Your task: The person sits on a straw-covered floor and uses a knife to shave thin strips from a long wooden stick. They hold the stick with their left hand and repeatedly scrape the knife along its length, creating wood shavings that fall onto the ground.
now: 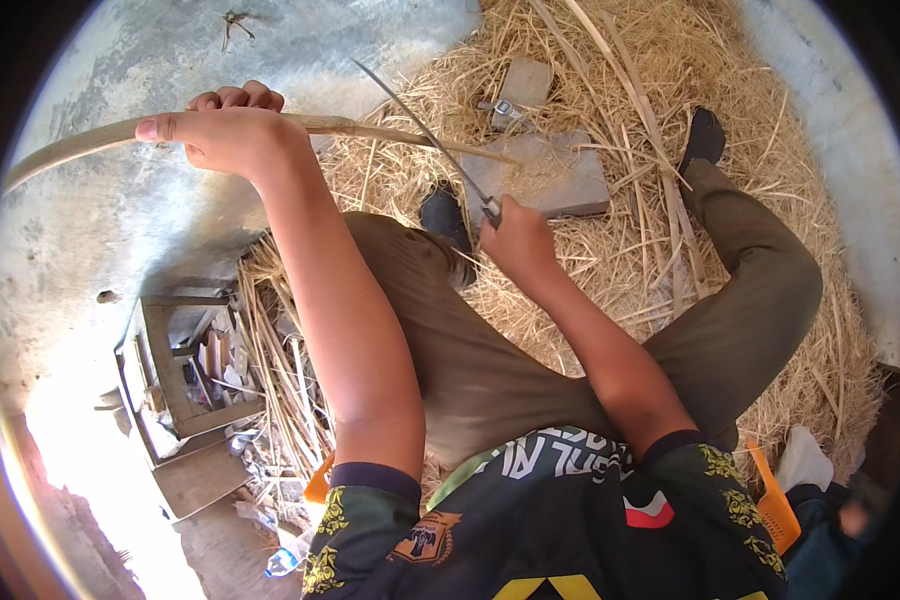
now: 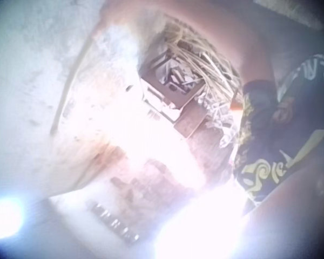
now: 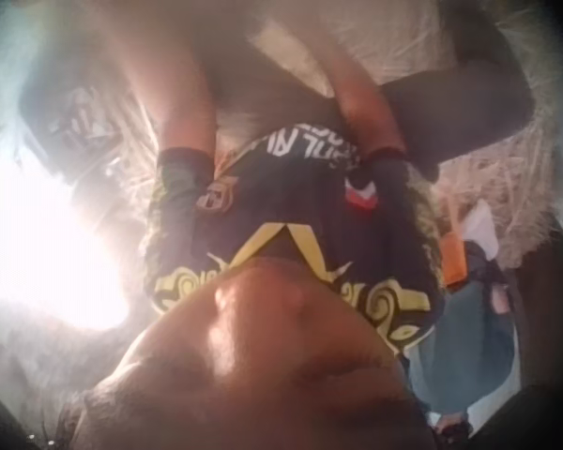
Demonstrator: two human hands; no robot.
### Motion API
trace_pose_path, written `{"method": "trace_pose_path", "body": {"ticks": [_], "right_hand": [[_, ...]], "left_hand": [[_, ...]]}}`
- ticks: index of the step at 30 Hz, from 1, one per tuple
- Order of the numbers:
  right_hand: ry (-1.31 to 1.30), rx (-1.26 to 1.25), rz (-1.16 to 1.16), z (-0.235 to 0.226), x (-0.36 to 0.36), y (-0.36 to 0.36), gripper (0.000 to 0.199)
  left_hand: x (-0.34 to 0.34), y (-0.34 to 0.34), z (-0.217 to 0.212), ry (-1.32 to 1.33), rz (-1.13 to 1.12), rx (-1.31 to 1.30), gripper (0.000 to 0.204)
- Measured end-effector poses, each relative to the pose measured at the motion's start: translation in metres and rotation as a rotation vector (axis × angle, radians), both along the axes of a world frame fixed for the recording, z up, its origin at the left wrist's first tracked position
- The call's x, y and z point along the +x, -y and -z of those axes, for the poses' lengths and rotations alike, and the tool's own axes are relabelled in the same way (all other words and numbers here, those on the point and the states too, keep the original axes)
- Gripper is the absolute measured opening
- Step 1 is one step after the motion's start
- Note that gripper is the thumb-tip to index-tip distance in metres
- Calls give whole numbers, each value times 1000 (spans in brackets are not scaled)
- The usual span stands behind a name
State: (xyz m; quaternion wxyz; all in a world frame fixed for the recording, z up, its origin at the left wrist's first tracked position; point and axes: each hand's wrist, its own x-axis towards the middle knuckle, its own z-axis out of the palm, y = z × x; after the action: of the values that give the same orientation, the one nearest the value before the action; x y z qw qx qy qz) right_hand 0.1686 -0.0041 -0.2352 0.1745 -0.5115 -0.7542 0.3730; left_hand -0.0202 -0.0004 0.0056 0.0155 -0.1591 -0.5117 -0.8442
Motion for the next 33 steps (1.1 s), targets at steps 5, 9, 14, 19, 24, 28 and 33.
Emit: {"method": "trace_pose_path", "body": {"ticks": [5, 9, 14, 19, 24, 28, 33], "right_hand": [[191, -321, 218, 83, 47, -14, 27], [83, -232, 106, 70, 36, -15, 27], [-43, -90, 71, 30, 9, -7, 30], [141, -140, 149, 67, 27, -8, 31], [28, -101, 30, 3, 11, -2, 28], [7, -14, 11, -7, 7, -3, 28], [194, -318, 220, 85, 51, -11, 31]], "left_hand": [[-6, -4, 1, 2, 32, 17, 64], [-7, -10, 2, 3, -32, 43, 69], [-9, -9, 2, -15, -96, 41, 67], [-3, -9, 2, -7, -135, -32, 64], [0, -7, -1, 30, -175, -5, 64], [3, -12, -3, 53, -148, 33, 64], [1, -15, 0, -3, -121, 46, 64]]}}
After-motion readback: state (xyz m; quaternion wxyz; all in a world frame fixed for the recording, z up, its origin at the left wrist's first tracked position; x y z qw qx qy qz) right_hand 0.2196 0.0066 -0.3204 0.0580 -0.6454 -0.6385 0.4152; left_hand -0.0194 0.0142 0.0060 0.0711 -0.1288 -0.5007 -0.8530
